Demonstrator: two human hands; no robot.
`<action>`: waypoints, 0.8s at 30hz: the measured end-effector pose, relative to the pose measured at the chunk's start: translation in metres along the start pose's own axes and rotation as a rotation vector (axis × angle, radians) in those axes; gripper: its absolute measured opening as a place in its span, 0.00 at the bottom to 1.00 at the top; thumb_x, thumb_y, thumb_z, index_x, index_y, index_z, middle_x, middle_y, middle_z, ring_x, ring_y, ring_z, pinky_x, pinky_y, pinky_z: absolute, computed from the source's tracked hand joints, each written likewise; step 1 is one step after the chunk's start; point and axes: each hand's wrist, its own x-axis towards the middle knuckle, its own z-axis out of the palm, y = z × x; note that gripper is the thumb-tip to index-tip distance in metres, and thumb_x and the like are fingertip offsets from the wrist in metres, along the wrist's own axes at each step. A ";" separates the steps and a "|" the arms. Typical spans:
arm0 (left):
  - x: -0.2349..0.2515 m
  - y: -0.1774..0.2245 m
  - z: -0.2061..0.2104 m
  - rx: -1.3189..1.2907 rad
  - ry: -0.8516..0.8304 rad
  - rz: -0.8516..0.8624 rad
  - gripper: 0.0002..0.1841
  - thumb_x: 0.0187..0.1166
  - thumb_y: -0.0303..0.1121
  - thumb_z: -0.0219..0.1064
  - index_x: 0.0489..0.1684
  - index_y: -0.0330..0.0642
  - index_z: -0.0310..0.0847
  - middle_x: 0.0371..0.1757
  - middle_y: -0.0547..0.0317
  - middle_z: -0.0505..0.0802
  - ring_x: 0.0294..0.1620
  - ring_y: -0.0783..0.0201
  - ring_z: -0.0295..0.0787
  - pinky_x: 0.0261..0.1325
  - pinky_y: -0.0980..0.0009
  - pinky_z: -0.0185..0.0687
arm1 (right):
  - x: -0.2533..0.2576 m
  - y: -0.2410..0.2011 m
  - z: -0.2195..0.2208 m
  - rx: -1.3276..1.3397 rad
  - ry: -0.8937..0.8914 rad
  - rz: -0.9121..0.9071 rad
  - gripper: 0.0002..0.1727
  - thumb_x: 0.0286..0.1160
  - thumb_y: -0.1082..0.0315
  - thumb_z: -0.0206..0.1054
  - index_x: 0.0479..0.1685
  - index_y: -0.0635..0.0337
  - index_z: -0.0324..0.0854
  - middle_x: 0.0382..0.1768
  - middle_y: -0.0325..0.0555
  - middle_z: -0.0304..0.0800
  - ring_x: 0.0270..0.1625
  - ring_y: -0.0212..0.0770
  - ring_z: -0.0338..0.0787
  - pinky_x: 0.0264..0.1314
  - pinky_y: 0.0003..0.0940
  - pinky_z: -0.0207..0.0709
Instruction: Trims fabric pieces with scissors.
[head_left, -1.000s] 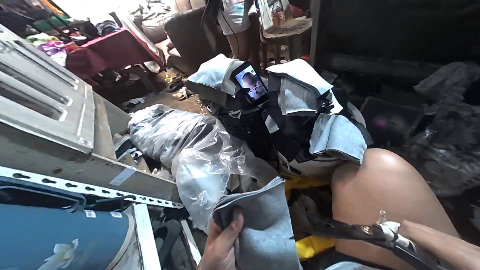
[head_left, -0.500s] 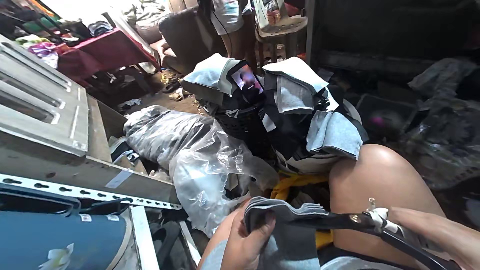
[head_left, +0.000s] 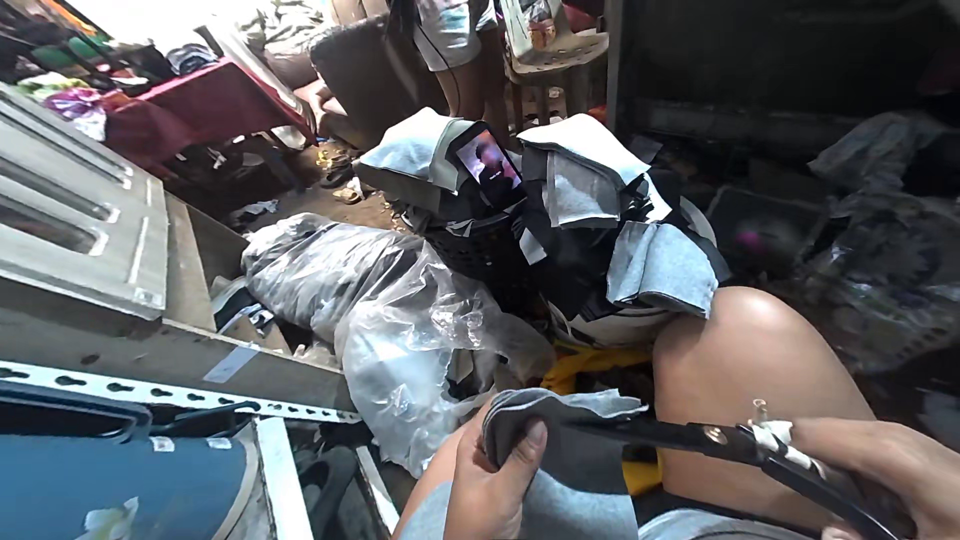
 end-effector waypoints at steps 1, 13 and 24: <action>0.000 -0.001 0.000 0.012 -0.018 0.003 0.16 0.71 0.11 0.63 0.45 0.43 0.88 0.40 0.71 0.97 0.43 0.79 0.94 0.55 0.77 0.90 | 0.002 -0.001 -0.001 0.002 -0.008 -0.001 0.29 0.67 0.50 0.76 0.42 0.75 0.82 0.34 0.66 0.85 0.36 0.63 0.87 0.39 0.64 0.78; -0.004 -0.007 0.000 0.038 -0.108 0.029 0.18 0.67 0.11 0.66 0.45 0.47 0.89 0.42 0.75 0.97 0.46 0.81 0.92 0.56 0.78 0.89 | 0.004 -0.001 0.009 0.017 0.060 -0.044 0.20 0.63 0.62 0.79 0.30 0.73 0.81 0.26 0.61 0.83 0.28 0.57 0.84 0.30 0.56 0.75; -0.006 -0.012 0.010 0.097 -0.160 0.015 0.19 0.66 0.09 0.63 0.48 0.40 0.86 0.44 0.76 0.96 0.49 0.82 0.91 0.60 0.78 0.88 | 0.016 -0.003 0.010 -0.026 0.036 -0.101 0.41 0.67 0.36 0.71 0.55 0.72 0.81 0.40 0.64 0.87 0.41 0.60 0.88 0.44 0.60 0.80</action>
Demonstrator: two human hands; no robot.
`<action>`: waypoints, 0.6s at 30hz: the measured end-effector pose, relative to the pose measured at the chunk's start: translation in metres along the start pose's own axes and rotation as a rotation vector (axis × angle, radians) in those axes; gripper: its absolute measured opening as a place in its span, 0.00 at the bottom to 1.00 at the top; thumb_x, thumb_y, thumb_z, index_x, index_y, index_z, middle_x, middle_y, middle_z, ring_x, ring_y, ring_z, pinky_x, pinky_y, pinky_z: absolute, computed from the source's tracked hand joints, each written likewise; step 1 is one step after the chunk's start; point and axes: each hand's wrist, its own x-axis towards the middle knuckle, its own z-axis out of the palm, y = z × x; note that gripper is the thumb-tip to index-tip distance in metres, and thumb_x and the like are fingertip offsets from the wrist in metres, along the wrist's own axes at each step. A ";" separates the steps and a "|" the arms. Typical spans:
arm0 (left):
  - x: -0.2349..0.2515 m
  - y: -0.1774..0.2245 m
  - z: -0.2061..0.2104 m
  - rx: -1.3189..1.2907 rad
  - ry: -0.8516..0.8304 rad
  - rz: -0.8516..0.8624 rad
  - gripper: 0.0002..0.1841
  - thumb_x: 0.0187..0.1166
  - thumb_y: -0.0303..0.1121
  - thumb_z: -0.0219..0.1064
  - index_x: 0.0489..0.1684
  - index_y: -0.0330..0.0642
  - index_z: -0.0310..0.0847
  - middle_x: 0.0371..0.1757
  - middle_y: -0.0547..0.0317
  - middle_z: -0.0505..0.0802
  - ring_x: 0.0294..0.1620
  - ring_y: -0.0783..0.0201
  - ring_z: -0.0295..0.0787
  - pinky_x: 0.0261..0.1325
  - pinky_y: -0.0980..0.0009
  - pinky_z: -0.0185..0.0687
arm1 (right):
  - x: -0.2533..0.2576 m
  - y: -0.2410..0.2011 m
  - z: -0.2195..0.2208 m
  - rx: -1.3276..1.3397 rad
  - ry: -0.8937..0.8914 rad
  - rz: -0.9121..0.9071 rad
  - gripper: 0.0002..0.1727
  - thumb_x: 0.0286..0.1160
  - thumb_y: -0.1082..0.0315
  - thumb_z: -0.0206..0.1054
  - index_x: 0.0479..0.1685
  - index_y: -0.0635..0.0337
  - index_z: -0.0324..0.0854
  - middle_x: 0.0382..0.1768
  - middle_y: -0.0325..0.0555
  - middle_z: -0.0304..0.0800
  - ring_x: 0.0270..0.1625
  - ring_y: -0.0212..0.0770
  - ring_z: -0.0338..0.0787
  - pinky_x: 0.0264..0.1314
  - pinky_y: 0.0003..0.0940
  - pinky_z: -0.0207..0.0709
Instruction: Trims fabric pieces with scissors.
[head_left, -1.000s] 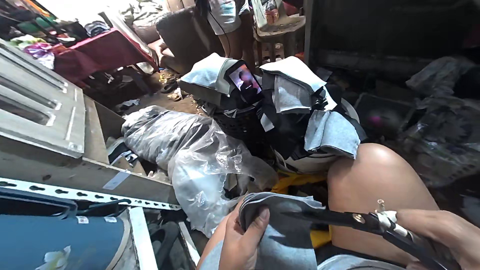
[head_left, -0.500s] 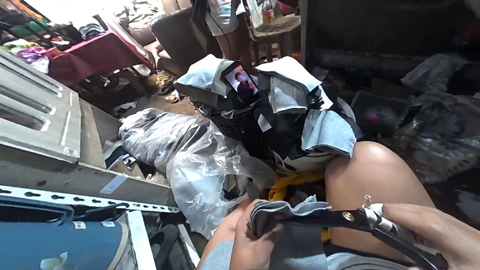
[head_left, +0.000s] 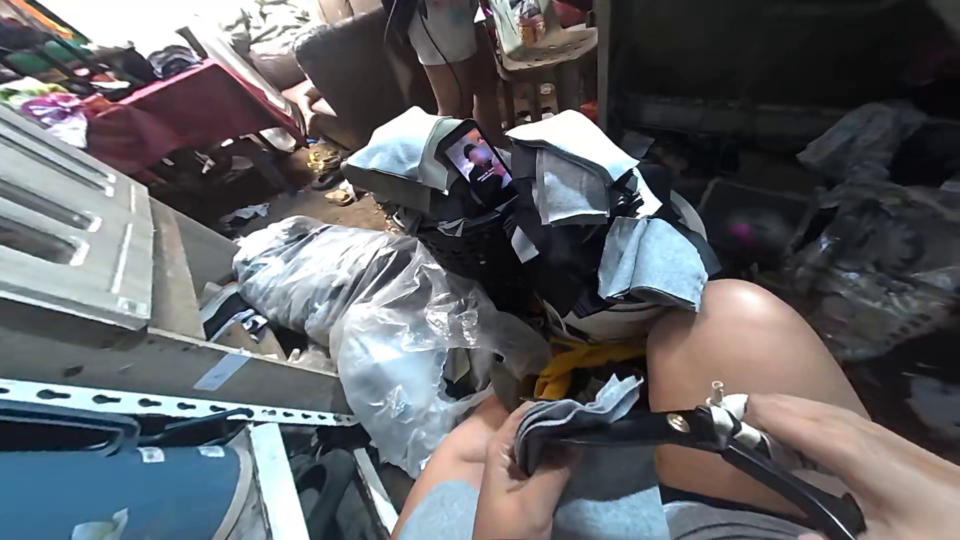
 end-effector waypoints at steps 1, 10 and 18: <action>0.000 0.000 0.000 0.002 0.006 -0.001 0.19 0.65 0.09 0.63 0.48 0.40 0.86 0.44 0.76 0.96 0.49 0.82 0.92 0.60 0.78 0.88 | 0.000 0.001 0.002 -0.002 0.020 0.001 0.38 0.68 0.38 0.72 0.51 0.72 0.82 0.36 0.62 0.86 0.38 0.59 0.88 0.40 0.59 0.80; 0.003 -0.003 -0.002 0.034 0.044 0.080 0.12 0.76 0.20 0.64 0.46 0.47 0.89 0.44 0.77 0.96 0.48 0.83 0.91 0.57 0.79 0.87 | -0.007 0.002 0.003 -0.003 0.044 0.031 0.26 0.68 0.50 0.76 0.33 0.71 0.81 0.26 0.60 0.83 0.28 0.56 0.85 0.29 0.56 0.76; -0.001 -0.003 0.008 -0.012 0.030 0.012 0.18 0.70 0.11 0.57 0.45 0.43 0.87 0.43 0.79 0.96 0.48 0.85 0.90 0.59 0.79 0.86 | 0.003 -0.001 0.012 0.045 0.066 0.028 0.29 0.67 0.49 0.77 0.44 0.73 0.84 0.33 0.62 0.87 0.35 0.58 0.88 0.38 0.58 0.80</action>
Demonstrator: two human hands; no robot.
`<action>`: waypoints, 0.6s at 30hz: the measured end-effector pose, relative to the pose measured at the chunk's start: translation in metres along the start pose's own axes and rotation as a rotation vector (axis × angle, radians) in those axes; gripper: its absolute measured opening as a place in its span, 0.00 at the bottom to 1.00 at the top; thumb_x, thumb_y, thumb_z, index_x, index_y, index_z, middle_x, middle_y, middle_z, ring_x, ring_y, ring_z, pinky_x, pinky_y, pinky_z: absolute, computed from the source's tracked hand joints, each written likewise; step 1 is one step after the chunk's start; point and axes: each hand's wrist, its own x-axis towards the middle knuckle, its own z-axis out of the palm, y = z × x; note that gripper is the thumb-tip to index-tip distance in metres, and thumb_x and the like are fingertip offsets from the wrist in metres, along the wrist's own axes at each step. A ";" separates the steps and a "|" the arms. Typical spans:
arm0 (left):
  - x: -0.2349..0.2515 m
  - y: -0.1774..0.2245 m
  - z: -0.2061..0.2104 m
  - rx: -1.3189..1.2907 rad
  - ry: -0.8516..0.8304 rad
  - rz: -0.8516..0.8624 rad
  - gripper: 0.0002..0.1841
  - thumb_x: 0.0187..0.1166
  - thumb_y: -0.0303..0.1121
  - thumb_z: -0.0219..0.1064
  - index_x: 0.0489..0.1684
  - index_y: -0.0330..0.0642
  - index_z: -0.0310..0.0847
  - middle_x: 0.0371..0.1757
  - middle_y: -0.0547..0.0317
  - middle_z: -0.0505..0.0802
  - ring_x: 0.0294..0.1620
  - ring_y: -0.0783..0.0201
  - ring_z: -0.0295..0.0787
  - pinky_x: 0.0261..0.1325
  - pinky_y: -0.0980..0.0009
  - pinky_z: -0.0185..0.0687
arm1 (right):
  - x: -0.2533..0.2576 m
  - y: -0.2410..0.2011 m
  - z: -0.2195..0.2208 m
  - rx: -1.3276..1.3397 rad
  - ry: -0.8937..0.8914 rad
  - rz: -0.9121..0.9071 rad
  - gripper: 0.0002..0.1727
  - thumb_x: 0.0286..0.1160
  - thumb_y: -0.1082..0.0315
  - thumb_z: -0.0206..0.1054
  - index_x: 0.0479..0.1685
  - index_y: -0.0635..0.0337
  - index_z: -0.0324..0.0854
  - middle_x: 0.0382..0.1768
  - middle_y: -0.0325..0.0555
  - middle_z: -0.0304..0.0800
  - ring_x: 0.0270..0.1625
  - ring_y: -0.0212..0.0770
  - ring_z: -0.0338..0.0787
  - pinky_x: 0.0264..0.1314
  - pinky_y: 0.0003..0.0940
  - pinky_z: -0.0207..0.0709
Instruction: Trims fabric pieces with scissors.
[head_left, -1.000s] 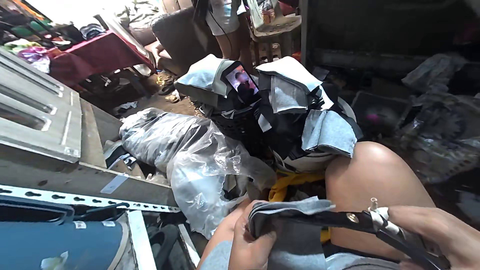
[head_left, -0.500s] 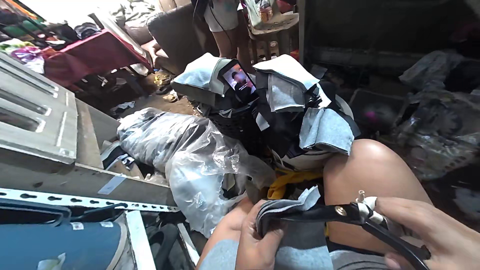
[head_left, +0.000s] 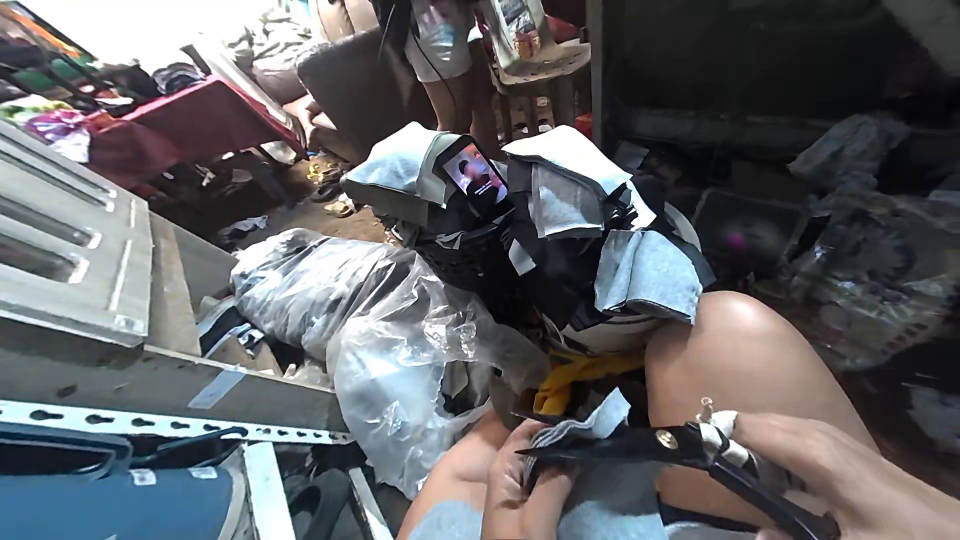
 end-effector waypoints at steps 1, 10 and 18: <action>0.000 -0.002 -0.002 0.019 0.001 0.029 0.17 0.72 0.14 0.58 0.46 0.46 0.87 0.44 0.80 0.95 0.48 0.85 0.89 0.58 0.80 0.86 | -0.001 0.000 0.001 0.015 0.008 0.008 0.24 0.65 0.56 0.79 0.40 0.73 0.84 0.31 0.62 0.86 0.33 0.58 0.87 0.36 0.58 0.79; 0.002 -0.002 0.003 -0.025 0.023 0.019 0.18 0.70 0.11 0.54 0.46 0.40 0.86 0.43 0.77 0.96 0.49 0.84 0.90 0.61 0.78 0.86 | 0.005 -0.003 -0.002 -0.006 -0.059 -0.016 0.41 0.66 0.37 0.72 0.54 0.73 0.82 0.44 0.67 0.87 0.47 0.65 0.89 0.50 0.64 0.80; 0.003 0.003 0.001 0.006 0.032 -0.046 0.15 0.75 0.15 0.57 0.41 0.44 0.88 0.38 0.76 0.96 0.41 0.82 0.91 0.50 0.79 0.88 | 0.002 -0.008 0.006 0.049 0.007 0.028 0.18 0.66 0.63 0.77 0.29 0.75 0.82 0.24 0.63 0.84 0.27 0.58 0.85 0.31 0.56 0.76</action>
